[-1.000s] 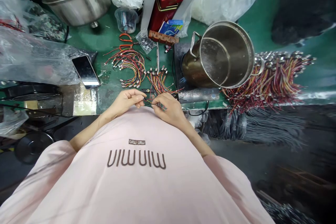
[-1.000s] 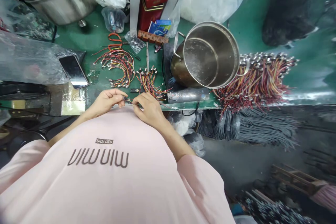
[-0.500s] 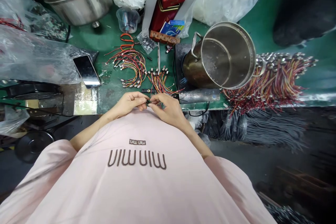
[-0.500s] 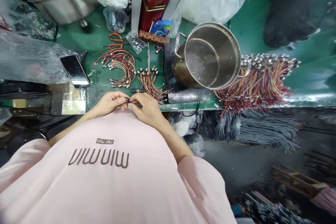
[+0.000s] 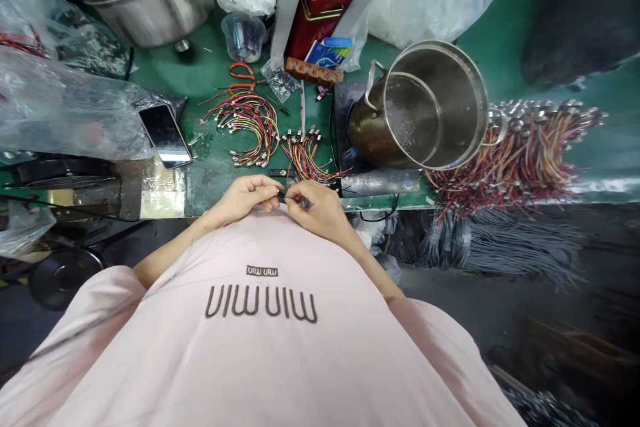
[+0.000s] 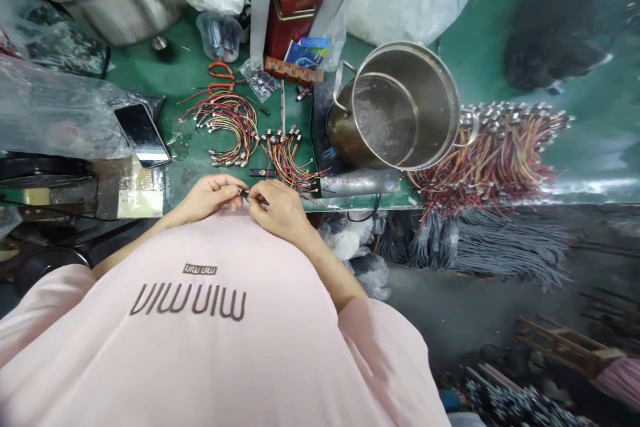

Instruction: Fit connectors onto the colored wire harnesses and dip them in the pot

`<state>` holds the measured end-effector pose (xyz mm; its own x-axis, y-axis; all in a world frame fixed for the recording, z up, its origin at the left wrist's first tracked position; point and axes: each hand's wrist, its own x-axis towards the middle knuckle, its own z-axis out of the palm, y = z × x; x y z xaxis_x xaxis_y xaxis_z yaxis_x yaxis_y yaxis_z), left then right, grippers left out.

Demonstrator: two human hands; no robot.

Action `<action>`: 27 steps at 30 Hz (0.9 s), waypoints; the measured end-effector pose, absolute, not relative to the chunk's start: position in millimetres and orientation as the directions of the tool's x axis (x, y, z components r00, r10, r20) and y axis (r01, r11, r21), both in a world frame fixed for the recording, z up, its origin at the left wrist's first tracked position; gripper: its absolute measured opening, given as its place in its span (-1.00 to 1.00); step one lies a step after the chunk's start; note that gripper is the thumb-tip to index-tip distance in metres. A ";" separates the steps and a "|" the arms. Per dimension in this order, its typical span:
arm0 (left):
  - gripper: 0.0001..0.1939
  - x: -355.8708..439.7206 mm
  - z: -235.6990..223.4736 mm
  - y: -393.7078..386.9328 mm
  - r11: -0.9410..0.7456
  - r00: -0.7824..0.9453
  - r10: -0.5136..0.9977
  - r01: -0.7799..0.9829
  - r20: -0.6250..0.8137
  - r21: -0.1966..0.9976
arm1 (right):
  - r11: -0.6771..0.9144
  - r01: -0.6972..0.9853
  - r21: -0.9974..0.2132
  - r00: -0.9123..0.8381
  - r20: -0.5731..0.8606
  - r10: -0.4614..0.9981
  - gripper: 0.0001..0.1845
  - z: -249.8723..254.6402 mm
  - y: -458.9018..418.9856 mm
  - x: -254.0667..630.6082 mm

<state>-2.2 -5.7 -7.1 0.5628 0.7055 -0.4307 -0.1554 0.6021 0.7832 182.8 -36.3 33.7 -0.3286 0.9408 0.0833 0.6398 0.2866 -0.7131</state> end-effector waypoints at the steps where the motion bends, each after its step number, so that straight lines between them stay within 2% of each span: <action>1: -0.59 -1.8 -7.0 -5.7 0.604 0.565 0.703 -0.152 -0.432 0.783 | 0.277 0.640 -0.716 -0.323 0.076 0.943 -0.90 34.0 -36.4 182.5; 5: -0.58 -0.7 -6.2 -5.4 0.611 0.563 0.704 -0.170 -0.433 0.773 | 0.207 0.606 -0.768 -0.295 0.025 0.955 -0.90 37.2 -31.9 183.3; 8: -0.58 -2.3 -5.5 -4.6 0.628 0.552 0.712 -0.225 -0.434 0.745 | 0.114 0.467 -0.877 -0.313 -0.043 0.949 -0.93 38.4 -25.1 189.5; 11: -0.57 -5.6 -4.2 -2.9 0.637 0.526 0.727 -0.279 -0.440 0.719 | 0.002 0.282 -0.960 -0.449 -0.130 0.884 -0.68 34.5 -22.2 197.1; 13: -0.58 -7.6 -2.9 -1.7 0.615 0.501 0.749 -0.285 -0.433 0.735 | -0.077 0.232 -0.970 -0.492 -0.185 0.851 -0.60 31.2 -24.3 199.8; 15: -0.59 -8.7 -1.3 -0.8 0.565 0.470 0.782 -0.254 -0.410 0.785 | -0.118 0.241 -0.963 -0.453 -0.219 0.864 -0.64 30.1 -28.1 200.3; 20: -0.63 -7.6 1.7 0.1 0.440 0.386 0.842 -0.087 -0.377 0.894 | -0.073 0.351 -0.934 -0.389 -0.216 0.895 -0.72 35.8 -33.7 199.5; 27: -0.58 -7.2 -3.4 -0.8 0.451 0.366 0.844 -0.087 -0.393 0.888 | -0.188 0.197 -0.962 -0.361 -0.249 0.899 -0.94 38.9 -29.5 205.7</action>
